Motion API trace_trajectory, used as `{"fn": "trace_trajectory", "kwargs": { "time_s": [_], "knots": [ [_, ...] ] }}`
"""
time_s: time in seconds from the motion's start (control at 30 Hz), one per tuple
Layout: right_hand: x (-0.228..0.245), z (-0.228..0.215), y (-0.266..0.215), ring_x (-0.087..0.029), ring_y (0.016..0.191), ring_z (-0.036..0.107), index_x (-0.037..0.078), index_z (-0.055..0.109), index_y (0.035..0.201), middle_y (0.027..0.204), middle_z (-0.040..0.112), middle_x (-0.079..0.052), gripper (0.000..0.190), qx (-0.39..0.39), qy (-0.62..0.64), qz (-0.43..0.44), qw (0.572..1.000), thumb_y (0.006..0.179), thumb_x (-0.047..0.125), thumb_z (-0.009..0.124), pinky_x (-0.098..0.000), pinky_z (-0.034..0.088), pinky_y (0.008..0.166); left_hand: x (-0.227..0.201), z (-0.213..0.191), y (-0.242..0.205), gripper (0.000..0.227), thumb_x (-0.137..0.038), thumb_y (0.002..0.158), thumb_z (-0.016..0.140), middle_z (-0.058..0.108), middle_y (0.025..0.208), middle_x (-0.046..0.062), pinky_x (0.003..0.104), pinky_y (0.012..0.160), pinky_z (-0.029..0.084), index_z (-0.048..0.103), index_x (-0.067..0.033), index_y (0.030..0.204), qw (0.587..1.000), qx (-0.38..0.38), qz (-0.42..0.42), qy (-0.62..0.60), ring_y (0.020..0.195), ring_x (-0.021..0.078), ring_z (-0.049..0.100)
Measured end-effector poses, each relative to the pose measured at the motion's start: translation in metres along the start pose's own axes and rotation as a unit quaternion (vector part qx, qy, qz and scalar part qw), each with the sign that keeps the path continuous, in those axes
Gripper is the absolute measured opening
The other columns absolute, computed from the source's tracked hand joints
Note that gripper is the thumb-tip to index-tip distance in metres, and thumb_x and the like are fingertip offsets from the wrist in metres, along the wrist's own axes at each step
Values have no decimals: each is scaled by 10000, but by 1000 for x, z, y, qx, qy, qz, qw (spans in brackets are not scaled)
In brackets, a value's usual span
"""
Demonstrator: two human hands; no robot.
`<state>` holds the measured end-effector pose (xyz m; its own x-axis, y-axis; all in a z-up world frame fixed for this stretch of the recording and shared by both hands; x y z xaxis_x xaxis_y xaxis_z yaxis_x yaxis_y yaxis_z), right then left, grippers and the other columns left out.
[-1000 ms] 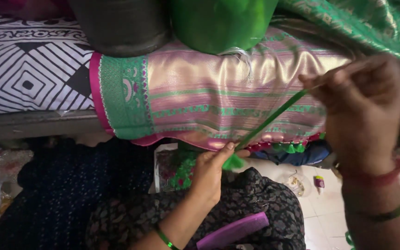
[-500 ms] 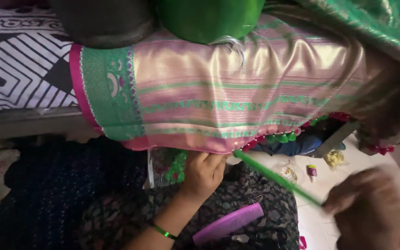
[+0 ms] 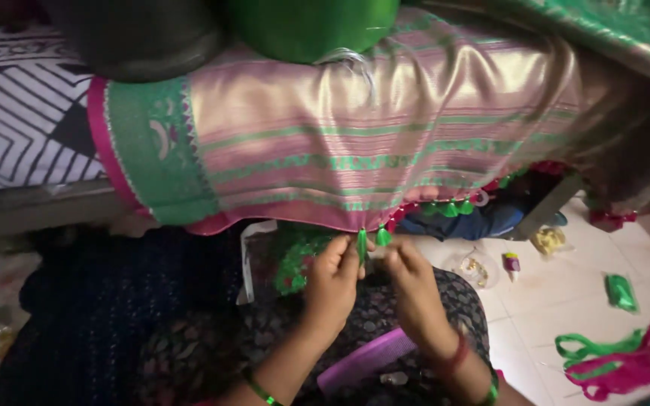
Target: Attaching decorative tassels and ribbon to the edge of a sari cloth.
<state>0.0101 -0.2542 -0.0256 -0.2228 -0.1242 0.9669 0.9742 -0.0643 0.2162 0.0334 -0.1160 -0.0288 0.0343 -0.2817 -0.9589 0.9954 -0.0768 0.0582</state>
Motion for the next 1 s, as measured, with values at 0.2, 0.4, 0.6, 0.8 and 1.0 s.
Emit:
{"fn": "trace_trajectory", "kwargs": {
  "time_s": [0.2, 0.4, 0.6, 0.8, 1.0],
  "knots": [
    [17, 26, 42, -138, 707, 588, 81, 672, 1022, 850, 662, -10, 212, 15, 222, 137, 965, 1014, 289, 631, -321, 441, 600, -2, -15, -6, 205, -216, 1015, 598, 646, 735, 25, 280, 604, 489, 704, -45, 1056, 968, -42, 124, 214, 660, 110, 620],
    [-1, 21, 27, -85, 843, 608, 27, 720, 1007, 920, 697, 13, 189, -39, 90, 52, 994, 1005, 211, 677, -277, 477, 755, -58, -21, 8, 272, -270, 977, 671, 724, 941, 63, 306, 780, 529, 688, -39, 1119, 970, -13, 146, 192, 873, 148, 677],
    [-17, -30, 11, -104, 815, 575, 2, 725, 1069, 949, 637, 2, 189, 21, -103, 51, 993, 1008, 177, 689, -293, 473, 706, -37, -13, 35, 269, -229, 941, 761, 721, 1021, 36, 304, 852, 536, 720, 0, 1077, 995, 76, 46, 50, 960, 110, 649],
    [-79, -69, -33, -217, 954, 701, 43, 699, 1108, 1065, 726, -99, 215, 217, -339, 7, 915, 916, 136, 673, -344, 561, 841, -44, -15, 45, 228, -160, 942, 734, 748, 1073, 15, 283, 910, 529, 733, -7, 1110, 991, 129, 41, -4, 997, 94, 666],
    [-78, -33, -70, -378, 952, 681, 57, 700, 1020, 1063, 697, -179, 302, 355, -579, -186, 711, 736, 134, 628, -443, 552, 790, -53, -16, 54, 180, -140, 960, 706, 757, 993, 45, 296, 817, 551, 737, 5, 1061, 987, 155, 26, 31, 907, 112, 683]
  ]
}}
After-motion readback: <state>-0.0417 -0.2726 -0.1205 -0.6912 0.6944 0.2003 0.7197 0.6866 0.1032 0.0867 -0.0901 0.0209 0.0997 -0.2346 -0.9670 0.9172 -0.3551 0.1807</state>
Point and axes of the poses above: each hand's wrist, its own y-axis towards the middle knuckle, its own z-axis out of the palm, x = y × z, the point moved 3 cm from there along y, towards the middle knuckle
